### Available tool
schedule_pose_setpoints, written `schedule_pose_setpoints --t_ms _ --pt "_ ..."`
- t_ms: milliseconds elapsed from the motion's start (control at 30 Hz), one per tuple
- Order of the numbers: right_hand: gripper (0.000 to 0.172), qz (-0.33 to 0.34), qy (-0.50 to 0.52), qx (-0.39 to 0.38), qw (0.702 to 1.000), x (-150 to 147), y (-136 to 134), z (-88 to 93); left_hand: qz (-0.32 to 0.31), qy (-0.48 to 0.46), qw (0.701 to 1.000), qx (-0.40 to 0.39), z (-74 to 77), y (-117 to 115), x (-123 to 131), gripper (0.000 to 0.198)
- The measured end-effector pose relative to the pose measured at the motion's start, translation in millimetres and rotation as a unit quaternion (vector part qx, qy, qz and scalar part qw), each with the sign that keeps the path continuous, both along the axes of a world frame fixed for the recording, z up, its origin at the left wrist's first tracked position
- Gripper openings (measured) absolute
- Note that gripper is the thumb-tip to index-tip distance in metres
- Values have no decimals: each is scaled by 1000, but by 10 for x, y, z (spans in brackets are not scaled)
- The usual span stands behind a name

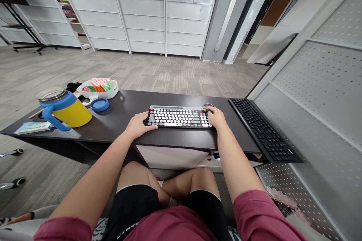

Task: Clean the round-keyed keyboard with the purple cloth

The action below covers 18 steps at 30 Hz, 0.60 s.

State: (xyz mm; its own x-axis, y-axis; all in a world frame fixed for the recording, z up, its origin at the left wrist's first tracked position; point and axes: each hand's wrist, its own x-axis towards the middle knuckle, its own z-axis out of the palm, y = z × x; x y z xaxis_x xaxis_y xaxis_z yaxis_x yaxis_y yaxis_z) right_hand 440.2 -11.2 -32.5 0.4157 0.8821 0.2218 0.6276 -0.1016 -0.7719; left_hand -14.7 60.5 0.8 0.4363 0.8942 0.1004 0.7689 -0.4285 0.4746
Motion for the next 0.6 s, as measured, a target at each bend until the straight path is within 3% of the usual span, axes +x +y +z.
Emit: schedule_pose_setpoints --t_ms 233,600 --pt "48 -87 29 12 996 78 21 -70 1 -3 1000 -3 -9 6 -3 109" --pt "41 -63 58 -29 996 87 67 -68 -17 -25 1000 -3 -15 35 -24 102"
